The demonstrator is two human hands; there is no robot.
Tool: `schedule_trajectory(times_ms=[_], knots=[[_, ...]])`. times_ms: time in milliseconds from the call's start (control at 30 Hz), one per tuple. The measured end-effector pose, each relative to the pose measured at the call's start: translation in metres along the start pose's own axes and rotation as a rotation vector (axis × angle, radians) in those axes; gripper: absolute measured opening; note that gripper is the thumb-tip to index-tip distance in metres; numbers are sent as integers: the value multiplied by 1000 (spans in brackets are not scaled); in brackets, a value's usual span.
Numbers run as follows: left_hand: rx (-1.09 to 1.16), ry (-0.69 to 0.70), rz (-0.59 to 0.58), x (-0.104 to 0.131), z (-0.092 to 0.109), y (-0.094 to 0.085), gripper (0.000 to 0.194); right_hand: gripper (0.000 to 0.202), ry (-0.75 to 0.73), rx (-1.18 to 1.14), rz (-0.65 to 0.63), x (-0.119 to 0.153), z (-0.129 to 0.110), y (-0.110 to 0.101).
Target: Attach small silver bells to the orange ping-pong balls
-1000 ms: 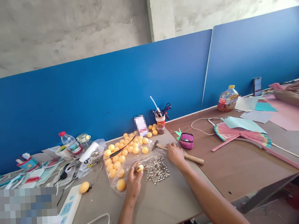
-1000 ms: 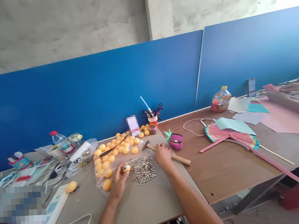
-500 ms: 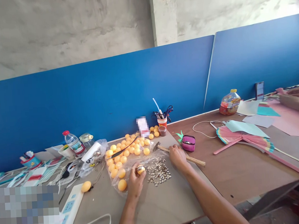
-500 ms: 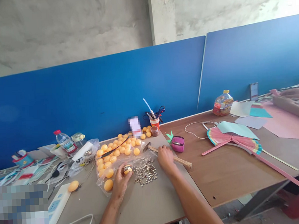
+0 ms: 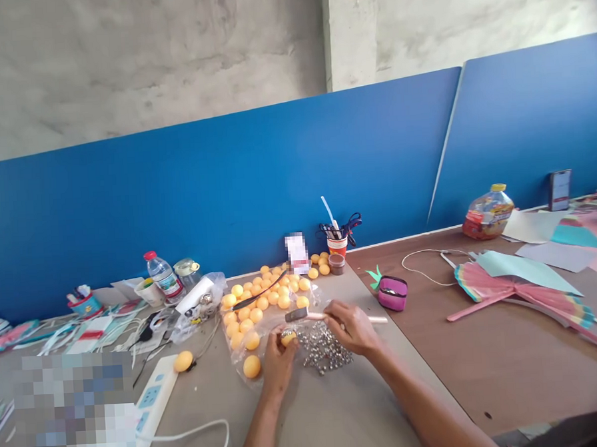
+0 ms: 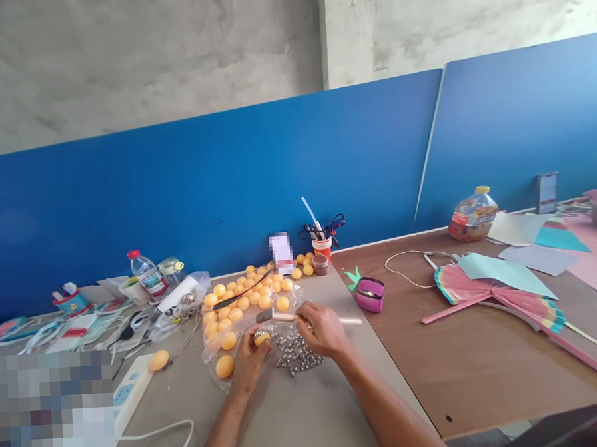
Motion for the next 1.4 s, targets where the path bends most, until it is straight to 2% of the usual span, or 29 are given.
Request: schedule_trajectory(times_ms=[133,333,500,667,833,1033,1167,1300,1400], knots=[[-41,63,-1,1,10,0,40,20,-100,-5,-79,4,-17,12],[-128,51,20,4,11,-2,33,20,-30,68,-166,4,-12,24],[-121,73,-12,5,15,2,34,19,-9,-55,-123,2,-13,21],[-191,66,12,5,16,0,23,21,51,-7,-194,5,-5,31],[-184,70,8,5,20,0,24,19,20,-71,-138,2,-9,23],[-182,61,18,4,18,-1,21,18,53,20,-187,3,-4,28],[-163,57,15,4,19,-1,24,19,43,-55,-142,1,-6,23],[-165,11,31,4,16,-3,34,20,62,8,-190,3,-1,29],[-161,3,35,4,17,-4,38,18,28,-13,-147,1,-3,25]])
Point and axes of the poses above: each hand's wrist, its own x-axis away from the middle knuckle, its own y-axis out of the palm, z = x × y, the point moved 10 cm from there along -x, towards the middle knuckle, and after that the axes turned 9 degrees about z, right-handed, at the moved point
